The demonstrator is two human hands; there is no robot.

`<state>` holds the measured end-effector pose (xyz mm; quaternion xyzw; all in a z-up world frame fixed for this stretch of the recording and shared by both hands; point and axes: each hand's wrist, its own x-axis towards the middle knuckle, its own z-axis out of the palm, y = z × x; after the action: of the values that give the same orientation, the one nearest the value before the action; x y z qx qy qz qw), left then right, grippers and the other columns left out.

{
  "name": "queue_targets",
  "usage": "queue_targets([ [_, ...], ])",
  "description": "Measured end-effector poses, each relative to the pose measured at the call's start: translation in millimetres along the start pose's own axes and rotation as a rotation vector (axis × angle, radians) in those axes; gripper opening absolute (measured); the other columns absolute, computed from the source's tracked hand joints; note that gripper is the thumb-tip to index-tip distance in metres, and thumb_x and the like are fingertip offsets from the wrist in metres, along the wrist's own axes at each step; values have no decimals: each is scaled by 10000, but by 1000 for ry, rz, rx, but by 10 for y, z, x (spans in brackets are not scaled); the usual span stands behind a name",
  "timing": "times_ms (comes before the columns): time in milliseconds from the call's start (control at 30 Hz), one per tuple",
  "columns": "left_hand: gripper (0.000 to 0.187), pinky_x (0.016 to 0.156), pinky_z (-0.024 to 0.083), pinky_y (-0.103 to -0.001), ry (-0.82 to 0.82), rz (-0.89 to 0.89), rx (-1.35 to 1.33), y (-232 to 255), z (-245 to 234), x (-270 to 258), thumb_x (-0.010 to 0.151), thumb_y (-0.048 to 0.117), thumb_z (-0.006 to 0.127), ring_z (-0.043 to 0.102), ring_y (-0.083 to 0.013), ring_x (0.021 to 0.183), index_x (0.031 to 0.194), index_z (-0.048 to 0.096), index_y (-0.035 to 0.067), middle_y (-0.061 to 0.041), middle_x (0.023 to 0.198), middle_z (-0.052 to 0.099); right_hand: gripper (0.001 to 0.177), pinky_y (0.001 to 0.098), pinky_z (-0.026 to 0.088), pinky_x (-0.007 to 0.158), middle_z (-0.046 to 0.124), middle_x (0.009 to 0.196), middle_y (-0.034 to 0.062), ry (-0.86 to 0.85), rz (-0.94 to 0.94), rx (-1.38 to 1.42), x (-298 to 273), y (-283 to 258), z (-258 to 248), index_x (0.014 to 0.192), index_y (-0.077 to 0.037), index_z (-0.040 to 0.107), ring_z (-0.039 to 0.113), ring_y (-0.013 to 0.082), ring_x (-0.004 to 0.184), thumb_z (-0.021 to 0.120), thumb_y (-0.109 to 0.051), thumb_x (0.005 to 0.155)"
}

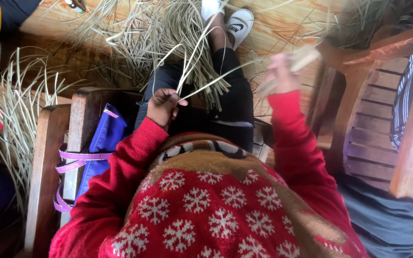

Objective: Splitting and stripping dried straw strands using a wooden tool

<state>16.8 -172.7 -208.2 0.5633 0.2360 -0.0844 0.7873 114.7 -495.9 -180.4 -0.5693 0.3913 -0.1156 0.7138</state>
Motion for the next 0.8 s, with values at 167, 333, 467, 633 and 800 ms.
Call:
queue_targets([
  [167,60,356,374,-209,-72,-4,-15,106,70,-75,968,-1,567,477,-114,383,1023,546,12,-281,812,716,224,310,503,369,656,642,159,-584,-104,-148,-317,523,116,1004,-20,723,545,155,395,825,-31,806],
  [333,63,361,367,-207,-112,-12,-40,-77,0,-8,980,9,558,469,-116,384,1036,531,24,-290,820,716,134,253,444,394,572,526,113,-823,-131,-275,-602,439,188,920,-7,756,487,112,378,807,-49,804],
  [467,47,364,369,-200,-159,-20,-45,-105,-15,-2,988,11,560,471,-112,383,1020,525,17,-302,823,715,94,230,442,420,533,482,104,-839,-164,-235,-626,335,189,912,-13,768,483,112,388,797,-27,824],
  [633,53,354,379,-191,-187,-58,-22,-59,22,-49,984,4,552,480,-104,387,1023,519,16,-307,836,712,121,276,496,421,632,628,181,-783,-195,-117,-427,394,118,954,29,754,550,133,425,793,14,841],
  [800,60,337,387,-193,-195,-82,-8,-44,60,-78,979,0,565,485,-105,379,1022,529,19,-305,829,712,163,287,508,429,640,678,206,-743,-188,-61,-351,419,118,984,75,732,559,141,447,809,-5,865],
])
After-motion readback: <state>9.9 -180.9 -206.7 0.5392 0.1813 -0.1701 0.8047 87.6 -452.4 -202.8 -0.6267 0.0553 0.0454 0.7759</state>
